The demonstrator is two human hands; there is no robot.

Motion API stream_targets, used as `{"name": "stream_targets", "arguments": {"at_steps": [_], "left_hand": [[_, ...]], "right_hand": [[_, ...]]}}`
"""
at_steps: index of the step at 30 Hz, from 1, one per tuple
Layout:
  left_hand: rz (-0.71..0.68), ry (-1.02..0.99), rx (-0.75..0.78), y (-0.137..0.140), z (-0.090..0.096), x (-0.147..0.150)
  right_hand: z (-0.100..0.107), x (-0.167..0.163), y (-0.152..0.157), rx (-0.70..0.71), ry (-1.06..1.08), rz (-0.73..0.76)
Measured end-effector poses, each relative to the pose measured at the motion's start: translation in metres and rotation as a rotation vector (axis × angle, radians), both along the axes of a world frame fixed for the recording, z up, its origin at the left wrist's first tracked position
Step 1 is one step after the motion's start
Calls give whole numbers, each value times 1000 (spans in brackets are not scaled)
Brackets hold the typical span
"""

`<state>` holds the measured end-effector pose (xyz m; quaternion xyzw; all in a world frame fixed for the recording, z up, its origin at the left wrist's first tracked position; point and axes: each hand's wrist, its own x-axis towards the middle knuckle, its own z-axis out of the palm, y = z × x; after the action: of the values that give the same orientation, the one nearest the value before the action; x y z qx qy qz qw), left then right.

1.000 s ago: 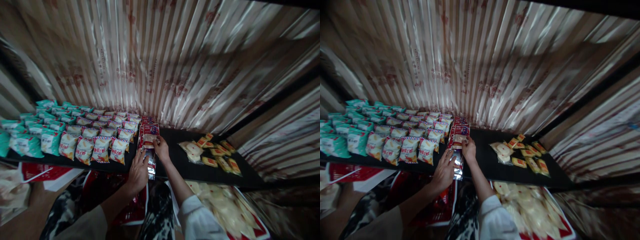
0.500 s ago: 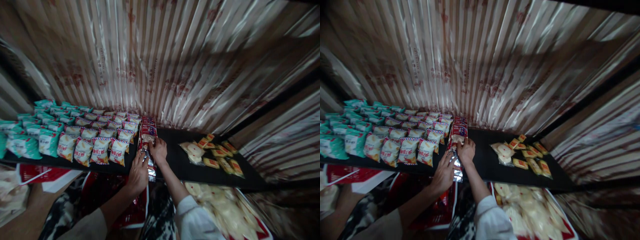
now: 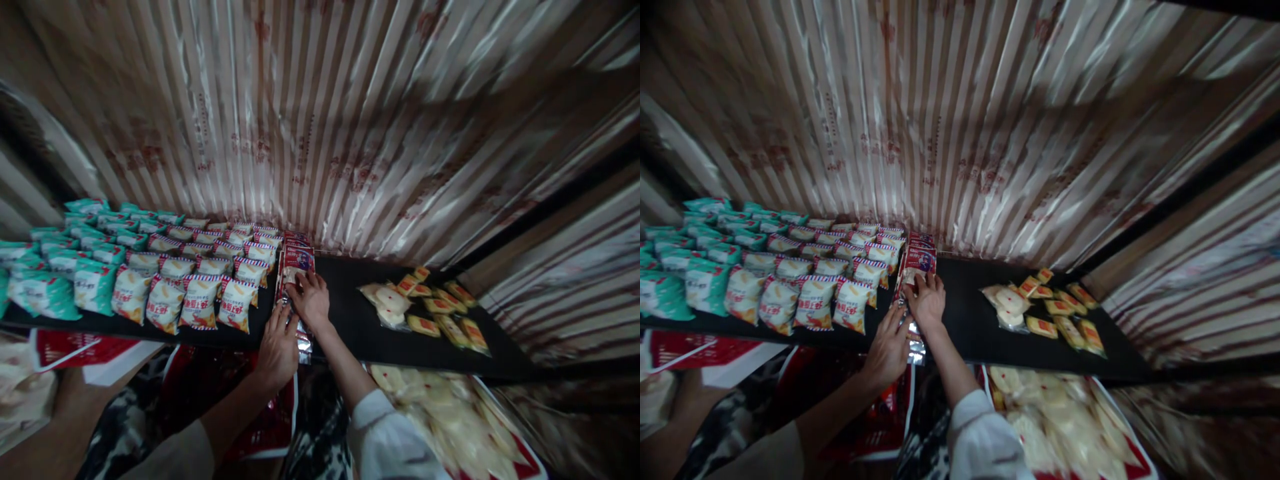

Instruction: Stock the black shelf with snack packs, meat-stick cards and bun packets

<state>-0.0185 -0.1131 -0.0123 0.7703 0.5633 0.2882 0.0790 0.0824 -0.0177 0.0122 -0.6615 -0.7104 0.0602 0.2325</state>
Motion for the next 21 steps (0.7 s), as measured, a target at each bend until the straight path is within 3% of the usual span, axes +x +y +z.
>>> {"name": "stream_targets", "arguments": {"at_steps": [6,10,14,17,21], "left_hand": [[5,12,-18,-1,3,1],[0,-52,51,-8,6,-4],[-22,-171,130,-31,-2,-23],[20,-214,62,-60,-24,-43],[139,-139,-249,-98,-67,-68]], "right_hand": [[0,-1,-2,-3,21,-2],[4,1,-13,161,104,10],[9,4,-55,285,334,127],[4,2,-105,195,523,228],[-25,-15,-164,-134,632,461]]}}
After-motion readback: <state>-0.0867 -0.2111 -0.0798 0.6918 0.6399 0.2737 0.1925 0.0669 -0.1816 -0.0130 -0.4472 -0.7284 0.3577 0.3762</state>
